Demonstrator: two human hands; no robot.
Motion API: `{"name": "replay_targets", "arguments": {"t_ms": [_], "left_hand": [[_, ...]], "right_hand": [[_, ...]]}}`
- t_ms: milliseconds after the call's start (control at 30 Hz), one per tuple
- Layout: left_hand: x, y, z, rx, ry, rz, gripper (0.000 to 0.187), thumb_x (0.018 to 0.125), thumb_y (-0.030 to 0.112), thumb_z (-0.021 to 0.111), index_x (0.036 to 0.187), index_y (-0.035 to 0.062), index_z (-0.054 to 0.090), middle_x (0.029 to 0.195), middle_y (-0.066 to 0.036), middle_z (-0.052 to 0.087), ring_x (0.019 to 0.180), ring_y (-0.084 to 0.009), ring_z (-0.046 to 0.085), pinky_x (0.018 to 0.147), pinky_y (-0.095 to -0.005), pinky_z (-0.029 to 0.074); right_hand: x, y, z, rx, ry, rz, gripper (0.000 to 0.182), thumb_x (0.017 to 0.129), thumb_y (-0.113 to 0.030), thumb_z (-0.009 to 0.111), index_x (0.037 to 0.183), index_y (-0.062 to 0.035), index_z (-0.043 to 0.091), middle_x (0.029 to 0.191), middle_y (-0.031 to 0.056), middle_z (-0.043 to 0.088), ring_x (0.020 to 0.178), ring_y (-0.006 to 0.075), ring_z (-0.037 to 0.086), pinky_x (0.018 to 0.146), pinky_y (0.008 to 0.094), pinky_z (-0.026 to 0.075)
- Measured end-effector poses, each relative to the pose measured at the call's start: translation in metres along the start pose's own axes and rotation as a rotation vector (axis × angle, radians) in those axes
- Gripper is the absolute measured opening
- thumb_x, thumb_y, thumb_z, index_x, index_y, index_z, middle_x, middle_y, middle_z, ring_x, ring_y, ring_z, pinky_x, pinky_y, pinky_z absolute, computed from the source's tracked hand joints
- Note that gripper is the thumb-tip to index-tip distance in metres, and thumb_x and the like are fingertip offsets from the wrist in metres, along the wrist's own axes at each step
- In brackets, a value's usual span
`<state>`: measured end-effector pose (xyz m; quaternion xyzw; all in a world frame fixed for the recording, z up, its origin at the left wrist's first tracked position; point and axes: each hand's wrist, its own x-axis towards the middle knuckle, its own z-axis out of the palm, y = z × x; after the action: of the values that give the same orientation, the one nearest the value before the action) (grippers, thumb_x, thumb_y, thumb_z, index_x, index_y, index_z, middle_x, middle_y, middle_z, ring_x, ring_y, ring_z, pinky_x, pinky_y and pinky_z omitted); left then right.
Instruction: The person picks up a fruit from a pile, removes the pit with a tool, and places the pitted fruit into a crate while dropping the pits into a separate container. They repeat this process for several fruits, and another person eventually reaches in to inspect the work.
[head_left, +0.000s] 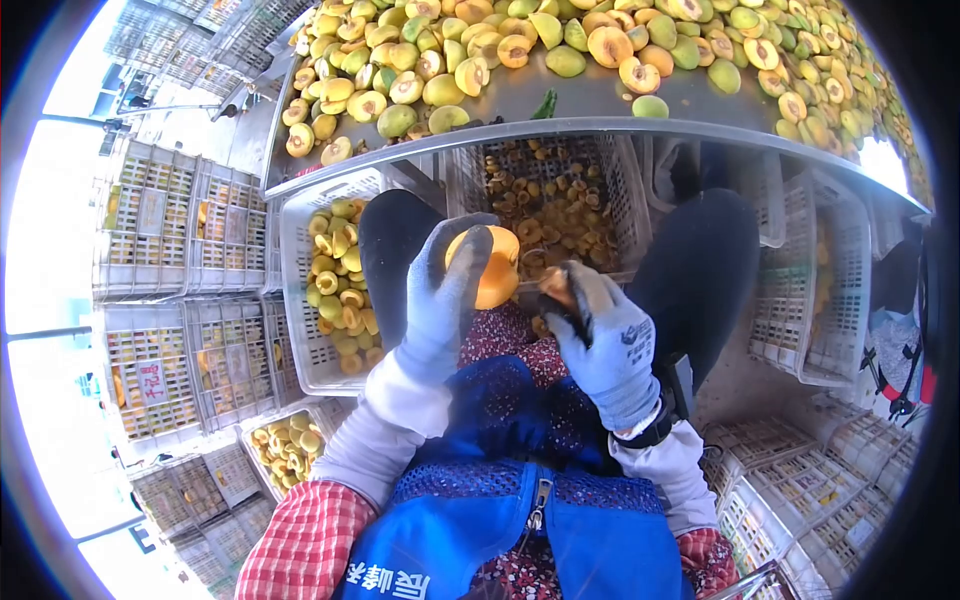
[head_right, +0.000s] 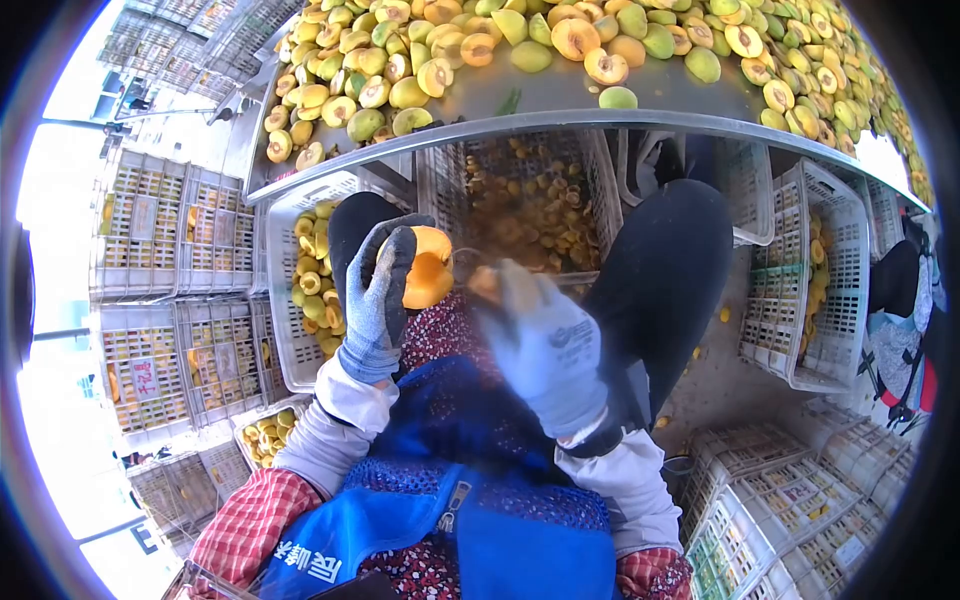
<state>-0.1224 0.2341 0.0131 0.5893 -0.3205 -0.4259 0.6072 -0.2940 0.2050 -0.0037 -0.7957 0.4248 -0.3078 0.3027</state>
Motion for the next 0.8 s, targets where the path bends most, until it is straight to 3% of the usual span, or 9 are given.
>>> {"name": "replay_targets", "arguments": {"t_ms": [367,400,467,533,567,600,667,700,800], "left_hand": [[-0.003,-0.012,-0.001,0.099,0.041,0.051,0.028,0.088,0.02,0.06,0.105,-0.0022,0.06,0.093,-0.007,0.062,0.086,-0.0111,0.056,0.079,-0.024,0.044],[-0.003,-0.01,0.001,0.152,0.035,0.074,0.028,0.088,0.02,0.06,0.106,-0.0025,0.059,0.094,-0.007,0.062,0.087,-0.0114,0.056,0.079,-0.024,0.044],[-0.011,0.004,0.005,-0.133,-0.004,0.009,0.03,0.09,0.021,0.057,0.109,-0.0029,0.057,0.095,-0.008,0.062,0.088,-0.0127,0.058,0.08,-0.0247,0.045],[-0.01,0.008,0.002,-0.029,-0.045,0.006,0.032,0.092,0.024,0.054,0.11,-0.0027,0.057,0.095,-0.008,0.063,0.088,-0.0136,0.059,0.08,-0.0256,0.046],[-0.009,0.01,0.001,-0.052,-0.058,0.004,0.034,0.093,0.027,0.053,0.11,-0.0022,0.057,0.095,-0.008,0.063,0.088,-0.0134,0.059,0.08,-0.0255,0.046],[-0.009,0.012,0.0,-0.072,-0.069,-0.002,0.035,0.093,0.029,0.053,0.109,-0.0018,0.057,0.095,-0.008,0.063,0.088,-0.0133,0.059,0.08,-0.0254,0.046],[-0.006,0.014,-0.003,-0.027,-0.073,0.012,0.036,0.093,0.031,0.052,0.109,-0.0012,0.058,0.095,-0.008,0.063,0.088,-0.0132,0.059,0.079,-0.0253,0.046],[-0.006,0.014,-0.004,-0.042,-0.084,-0.045,0.037,0.093,0.031,0.052,0.109,-0.0012,0.058,0.095,-0.008,0.063,0.087,-0.013,0.059,0.079,-0.0255,0.046],[-0.008,0.007,-0.001,-0.046,-0.115,-0.115,0.036,0.093,0.031,0.052,0.108,-0.0013,0.058,0.095,-0.008,0.063,0.086,-0.0131,0.059,0.078,-0.0259,0.046]], "right_hand": [[0.001,0.006,0.011,-0.107,-0.057,0.009,0.044,0.074,-0.018,0.068,0.114,-0.0041,0.054,0.093,0.0147,0.061,0.076,0.0334,0.062,0.065,0.0384,0.05],[0.002,0.012,0.014,-0.194,-0.108,0.038,0.042,0.075,-0.02,0.067,0.113,-0.0048,0.054,0.091,0.0142,0.061,0.075,0.0332,0.062,0.064,0.0389,0.049],[0.002,0.028,0.021,-0.283,-0.155,0.071,0.041,0.077,-0.022,0.066,0.112,-0.0054,0.054,0.088,0.0138,0.061,0.074,0.0329,0.062,0.063,0.0394,0.049],[0.0,0.042,0.028,-0.297,-0.217,0.179,0.038,0.079,-0.026,0.064,0.109,-0.006,0.054,0.085,0.0139,0.061,0.074,0.0333,0.061,0.063,0.0408,0.048],[0.004,0.031,0.022,-0.288,-0.213,0.229,0.027,0.081,-0.021,0.061,0.105,-0.0134,0.052,0.088,0.0107,0.061,0.079,0.031,0.062,0.066,0.0389,0.05],[0.006,0.028,0.02,-0.285,-0.216,0.222,0.027,0.081,-0.021,0.061,0.105,-0.0134,0.052,0.088,0.0107,0.061,0.079,0.031,0.062,0.066,0.0389,0.05],[0.009,0.024,0.017,0.178,0.039,0.169,0.032,0.08,-0.017,0.064,0.109,-0.0094,0.053,0.094,0.0109,0.062,0.08,0.0267,0.064,0.07,0.0349,0.05],[0.01,0.019,0.013,0.62,0.024,0.234,0.038,0.077,-0.011,0.068,0.112,-0.0045,0.053,0.097,0.0107,0.063,0.079,0.0197,0.063,0.073,0.0293,0.049],[0.017,-0.009,0.011,0.667,-0.02,0.191,0.036,0.077,-0.008,0.068,0.11,-0.0011,0.055,0.093,0.0084,0.063,0.078,0.0133,0.06,0.073,0.025,0.048]]}}
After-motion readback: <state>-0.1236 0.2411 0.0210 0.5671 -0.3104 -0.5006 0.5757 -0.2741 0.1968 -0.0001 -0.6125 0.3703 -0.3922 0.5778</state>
